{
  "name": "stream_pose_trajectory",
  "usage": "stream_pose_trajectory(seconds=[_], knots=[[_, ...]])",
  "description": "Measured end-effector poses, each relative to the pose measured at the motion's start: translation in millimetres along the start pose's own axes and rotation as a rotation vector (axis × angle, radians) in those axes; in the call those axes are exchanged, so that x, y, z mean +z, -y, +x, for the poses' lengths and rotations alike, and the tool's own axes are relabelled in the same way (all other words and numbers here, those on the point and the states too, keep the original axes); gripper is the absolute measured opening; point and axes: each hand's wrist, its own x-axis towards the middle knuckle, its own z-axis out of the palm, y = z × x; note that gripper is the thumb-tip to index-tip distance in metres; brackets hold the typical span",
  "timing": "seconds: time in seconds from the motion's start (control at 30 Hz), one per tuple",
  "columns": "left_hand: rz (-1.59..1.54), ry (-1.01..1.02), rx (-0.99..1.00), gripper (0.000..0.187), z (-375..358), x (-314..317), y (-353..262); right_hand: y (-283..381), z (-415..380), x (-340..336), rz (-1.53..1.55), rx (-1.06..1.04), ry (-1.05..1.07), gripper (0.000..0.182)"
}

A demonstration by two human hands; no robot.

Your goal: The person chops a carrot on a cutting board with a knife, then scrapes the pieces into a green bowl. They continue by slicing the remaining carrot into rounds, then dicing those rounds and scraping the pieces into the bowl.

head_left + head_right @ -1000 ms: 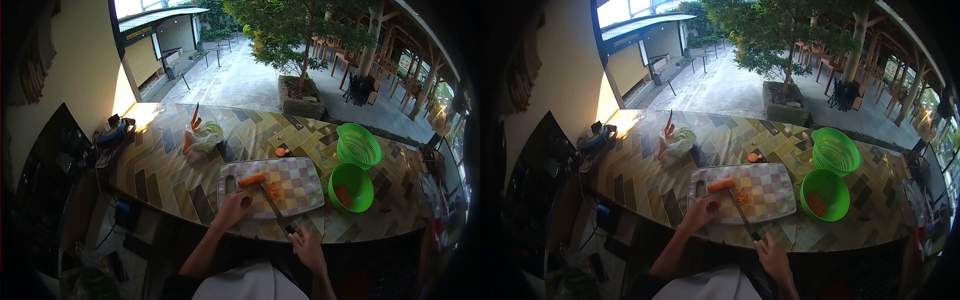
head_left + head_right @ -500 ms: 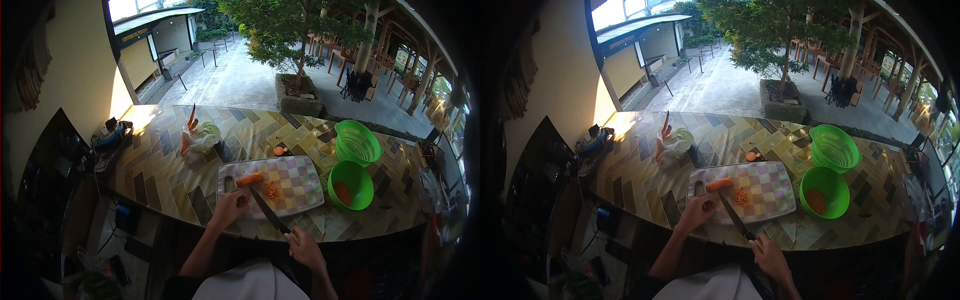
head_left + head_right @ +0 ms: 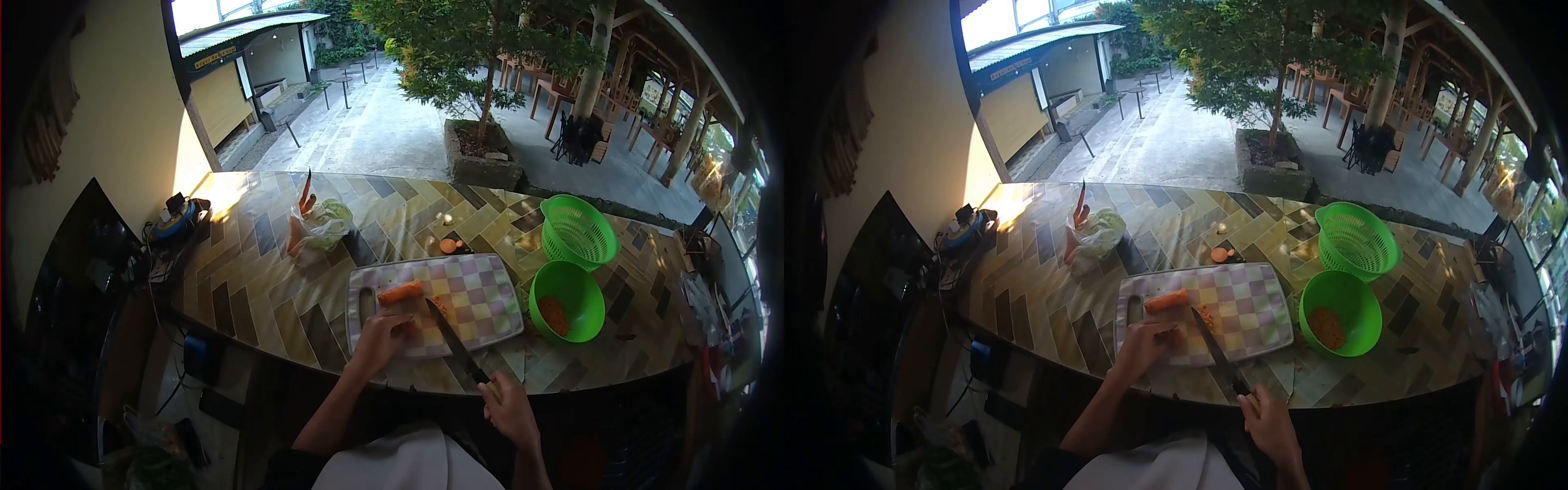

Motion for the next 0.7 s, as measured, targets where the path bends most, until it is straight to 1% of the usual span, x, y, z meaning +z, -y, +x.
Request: stream_pose_trajectory(seconds=[0.07,0.17,0.27,0.37,0.47,0.57,0.7], knots=[[-0.018,0.011,-0.018,0.026,0.0,-2.6,-1.0,5.5,-2.6,-3.0,-0.060,0.042,0.028,0.028],[-0.069,-0.019,-0.021,0.027,-0.6,-0.7,-0.9,5.1,-2.3,-1.3,-0.073,0.033,0.056,0.029],[-0.059,-0.024,-0.029,0.028,-1.2,1.2,1.8,-10.1,0.4,8.7,-0.142,-0.112,-0.007,0.029],[0.004,-0.013,-0.029,0.027,-1.7,0.6,3.2,-6.0,0.1,12.7,-0.179,-0.208,-0.051,0.030],[0.002,-0.054,-0.042,0.026,-4.4,1.4,1.0,3.9,-1.1,12.8,-0.154,-0.107,-0.003,0.031],[-0.005,-0.083,0.018,0.022,-6.1,5.9,9.9,2.2,0.1,15.8,-0.155,-0.095,-0.004,0.031],[-0.008,-0.095,-0.029,0.025,-8.4,8.5,11.2,-7.0,1.3,19.4,-0.134,-0.161,-0.040,0.031]])
